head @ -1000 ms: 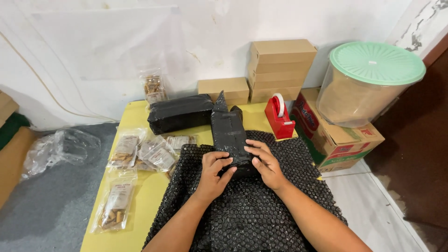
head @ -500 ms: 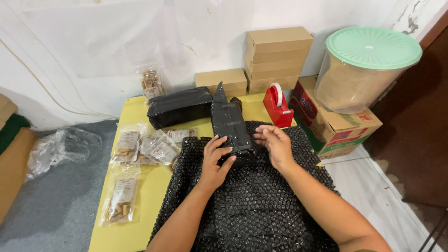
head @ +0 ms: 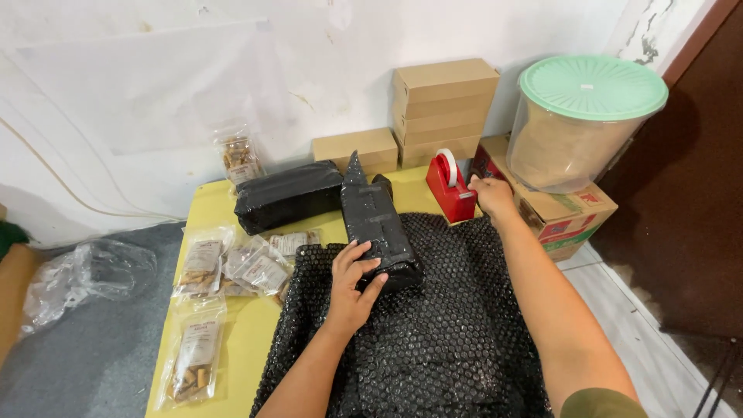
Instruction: Wrapping a long black item in bubble wrap and black plastic film and securing it with tape.
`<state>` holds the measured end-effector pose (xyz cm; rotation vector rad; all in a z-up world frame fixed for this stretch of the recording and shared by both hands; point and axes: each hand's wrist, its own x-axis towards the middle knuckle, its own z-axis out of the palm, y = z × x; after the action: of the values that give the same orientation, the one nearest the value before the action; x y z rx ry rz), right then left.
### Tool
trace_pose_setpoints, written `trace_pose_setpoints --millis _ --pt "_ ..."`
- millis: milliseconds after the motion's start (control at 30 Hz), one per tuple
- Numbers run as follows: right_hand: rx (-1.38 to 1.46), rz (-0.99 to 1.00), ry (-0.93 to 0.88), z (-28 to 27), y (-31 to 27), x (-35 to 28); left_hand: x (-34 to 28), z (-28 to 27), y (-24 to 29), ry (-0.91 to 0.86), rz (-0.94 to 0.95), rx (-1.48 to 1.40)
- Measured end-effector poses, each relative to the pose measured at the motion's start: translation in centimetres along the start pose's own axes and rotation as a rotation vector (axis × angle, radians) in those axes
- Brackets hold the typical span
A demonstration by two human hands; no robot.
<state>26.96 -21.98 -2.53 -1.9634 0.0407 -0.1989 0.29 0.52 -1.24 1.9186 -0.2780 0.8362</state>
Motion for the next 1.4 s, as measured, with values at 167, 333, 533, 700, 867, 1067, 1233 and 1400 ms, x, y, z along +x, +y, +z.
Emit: trace_pose_setpoints --millis 167,333,533,700,867,1067,1233,1400 --pt "0.15 0.199 -0.126 -0.7 -4.6 -2.8 -0.1 0.2 -0.4 0.008 0.011 0.026" --pt "0.289 0.232 -0.155 -0.1 -3.9 -2.6 -0.1 0.3 -0.9 0.015 0.056 0.054" --pt "0.278 0.103 -0.147 0.0 -4.1 -3.4 0.1 0.4 -0.5 0.024 0.068 0.078" --pt "0.467 0.118 -0.031 -0.3 -4.3 -3.8 0.3 0.3 0.0 0.028 0.016 0.053" --pt "0.546 0.159 -0.029 -0.1 -2.9 -2.4 0.3 0.4 0.0 0.052 0.032 0.049" --pt "0.401 0.193 -0.067 -1.2 -3.8 -3.9 0.2 0.3 0.0 0.031 0.033 0.045" --pt "0.327 0.204 -0.107 -2.4 -4.3 -5.4 0.1 0.0 0.2 0.017 -0.008 0.019" --pt "0.486 0.258 -0.114 -2.3 -2.9 -6.5 0.2 -0.1 0.4 -0.005 -0.036 -0.005"
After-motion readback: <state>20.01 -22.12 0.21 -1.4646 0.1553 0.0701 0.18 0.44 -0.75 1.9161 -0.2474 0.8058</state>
